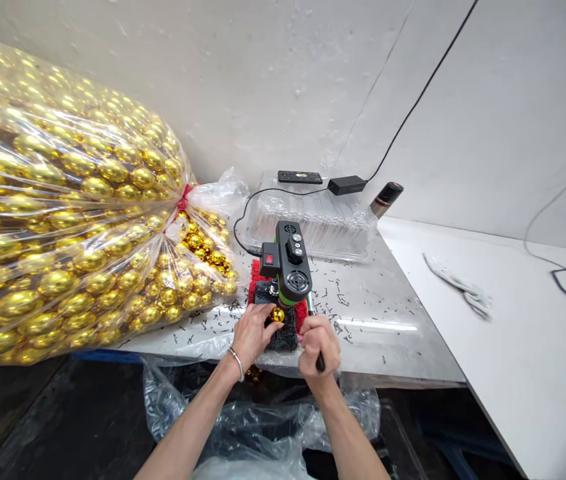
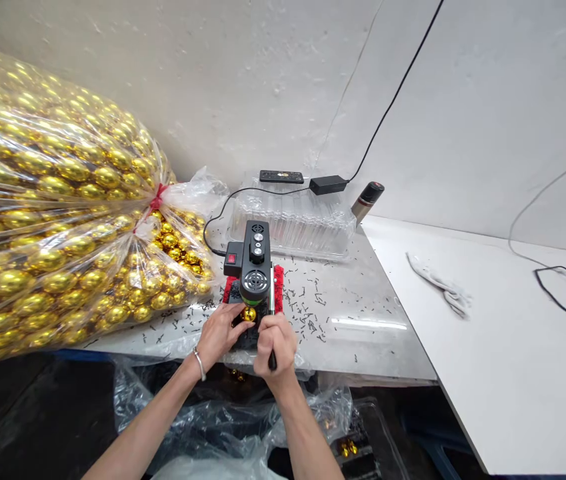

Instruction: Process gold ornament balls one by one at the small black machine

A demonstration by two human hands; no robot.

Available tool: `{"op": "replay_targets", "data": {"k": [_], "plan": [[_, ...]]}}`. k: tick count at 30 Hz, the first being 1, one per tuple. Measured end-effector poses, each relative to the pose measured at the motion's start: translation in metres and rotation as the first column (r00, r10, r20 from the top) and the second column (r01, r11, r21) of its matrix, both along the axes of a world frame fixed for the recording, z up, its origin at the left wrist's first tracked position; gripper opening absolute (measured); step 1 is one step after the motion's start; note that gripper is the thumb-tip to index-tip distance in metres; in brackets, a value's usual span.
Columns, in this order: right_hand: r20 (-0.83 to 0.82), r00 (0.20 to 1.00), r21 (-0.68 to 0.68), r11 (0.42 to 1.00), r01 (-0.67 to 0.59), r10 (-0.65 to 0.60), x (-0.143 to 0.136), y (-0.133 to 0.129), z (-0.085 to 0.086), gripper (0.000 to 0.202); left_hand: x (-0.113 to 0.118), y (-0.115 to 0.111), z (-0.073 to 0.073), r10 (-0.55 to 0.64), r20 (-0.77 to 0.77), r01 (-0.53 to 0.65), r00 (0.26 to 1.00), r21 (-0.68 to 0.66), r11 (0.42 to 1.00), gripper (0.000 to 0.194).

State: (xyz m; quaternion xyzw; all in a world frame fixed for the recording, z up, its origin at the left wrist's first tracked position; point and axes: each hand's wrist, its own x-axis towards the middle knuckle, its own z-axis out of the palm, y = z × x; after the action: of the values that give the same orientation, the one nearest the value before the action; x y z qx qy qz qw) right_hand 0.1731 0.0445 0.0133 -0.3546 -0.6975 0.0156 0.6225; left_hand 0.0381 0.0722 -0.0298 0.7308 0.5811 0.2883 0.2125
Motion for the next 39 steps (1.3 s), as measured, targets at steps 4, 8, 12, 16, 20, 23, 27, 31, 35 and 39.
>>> {"op": "replay_targets", "data": {"k": [4, 8, 12, 16, 20, 23, 27, 31, 35, 39], "plan": [[-0.068, 0.998, -0.18, 0.984, -0.014, 0.001, -0.001, -0.003, 0.048, 0.026, -0.008, -0.009, 0.006, 0.103, 0.204, -0.093, 0.973, -0.057, 0.994, 0.034], [-0.028, 0.999, -0.17, 0.985, -0.034, 0.03, -0.001, -0.006, 0.053, 0.025, -0.02, -0.051, -0.005, 0.24, 0.491, -0.013, 0.838, -0.421, 0.907, 0.049], [-0.007, 1.0, -0.154, 0.988, -0.027, 0.026, -0.001, -0.01, 0.036, 0.024, -0.019, -0.099, -0.041, 0.516, 0.549, 0.243, 0.657, -0.803, 0.544, 0.057], [-0.005, 1.0, -0.14, 0.99, -0.031, 0.031, -0.001, -0.01, 0.031, 0.024, -0.019, -0.119, -0.068, 0.898, 0.282, 0.25, 0.338, -0.947, 0.203, 0.046], [-0.01, 1.0, -0.133, 0.991, -0.028, 0.027, 0.0, -0.009, 0.03, 0.025, -0.032, -0.123, -0.056, 0.897, 0.408, 0.405, 0.171, -0.859, 0.314, 0.031], [-0.019, 1.0, -0.117, 0.993, -0.019, 0.017, -0.001, -0.009, 0.027, 0.025, -0.042, -0.119, -0.029, 0.78, 0.593, 0.402, 0.202, -0.776, 0.486, 0.044], [-0.025, 0.999, -0.118, 0.993, -0.026, 0.023, -0.001, -0.01, 0.024, 0.025, -0.05, -0.095, 0.001, 0.546, 0.698, 0.232, 0.463, -0.69, 0.686, 0.048], [-0.034, 0.999, -0.146, 0.989, -0.037, 0.033, 0.0, -0.009, 0.033, 0.027, -0.049, -0.06, 0.014, 0.443, 0.716, 0.115, 0.539, -0.584, 0.804, 0.055], [-0.055, 0.998, -0.154, 0.987, -0.045, 0.037, 0.0, -0.007, 0.045, 0.028, -0.039, -0.033, 0.021, 0.45, 0.758, 0.099, 0.472, -0.553, 0.828, 0.057], [-0.026, 0.999, -0.135, 0.99, -0.04, 0.037, 0.002, -0.006, 0.045, 0.027, -0.025, -0.017, 0.018, 0.395, 0.744, 0.066, 0.539, -0.504, 0.861, 0.055]]}}
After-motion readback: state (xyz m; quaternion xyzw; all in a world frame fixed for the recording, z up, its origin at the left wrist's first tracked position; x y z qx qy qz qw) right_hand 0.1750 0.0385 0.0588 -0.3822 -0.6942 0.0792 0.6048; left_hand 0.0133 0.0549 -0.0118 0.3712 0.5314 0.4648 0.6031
